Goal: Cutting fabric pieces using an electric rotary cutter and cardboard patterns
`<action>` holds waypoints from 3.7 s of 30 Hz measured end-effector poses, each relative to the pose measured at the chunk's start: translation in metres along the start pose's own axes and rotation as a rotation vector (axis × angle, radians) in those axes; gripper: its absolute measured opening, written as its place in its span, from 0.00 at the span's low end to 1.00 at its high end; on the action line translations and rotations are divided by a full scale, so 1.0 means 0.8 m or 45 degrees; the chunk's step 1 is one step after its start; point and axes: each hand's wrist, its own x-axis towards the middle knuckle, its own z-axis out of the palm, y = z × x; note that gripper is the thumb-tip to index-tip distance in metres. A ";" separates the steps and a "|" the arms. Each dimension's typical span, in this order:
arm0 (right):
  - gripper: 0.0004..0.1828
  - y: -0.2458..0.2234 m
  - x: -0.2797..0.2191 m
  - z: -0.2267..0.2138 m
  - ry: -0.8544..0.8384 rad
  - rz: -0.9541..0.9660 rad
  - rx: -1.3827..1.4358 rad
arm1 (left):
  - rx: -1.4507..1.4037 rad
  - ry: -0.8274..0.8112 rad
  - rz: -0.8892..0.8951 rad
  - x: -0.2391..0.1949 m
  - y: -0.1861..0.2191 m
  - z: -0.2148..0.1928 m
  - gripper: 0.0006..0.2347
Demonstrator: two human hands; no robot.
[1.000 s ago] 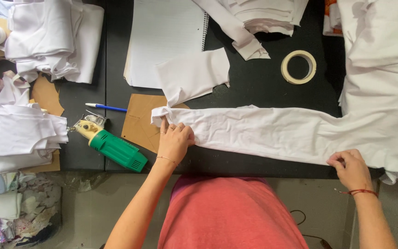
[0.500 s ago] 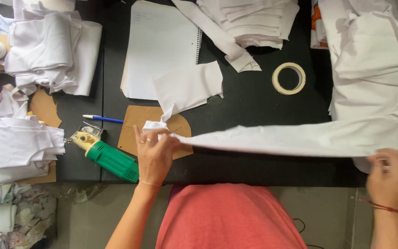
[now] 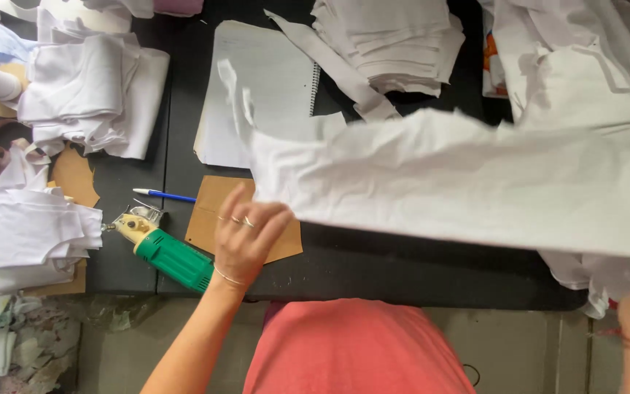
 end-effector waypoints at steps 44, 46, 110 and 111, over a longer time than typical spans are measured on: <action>0.21 -0.212 0.268 -0.365 -1.644 -0.407 2.269 | -0.726 -0.565 -0.393 -0.076 0.098 0.206 0.05; 0.25 -0.208 0.273 -0.361 -1.773 -0.500 2.217 | -0.749 -0.668 -0.418 -0.062 0.095 0.199 0.06; 0.22 -0.279 0.170 -0.442 -0.064 -0.396 1.950 | 0.624 -0.777 -1.278 -0.184 -0.117 0.031 0.20; 0.22 -0.280 0.165 -0.445 -0.053 -0.387 1.941 | 0.617 -0.766 -1.269 -0.180 -0.119 0.033 0.20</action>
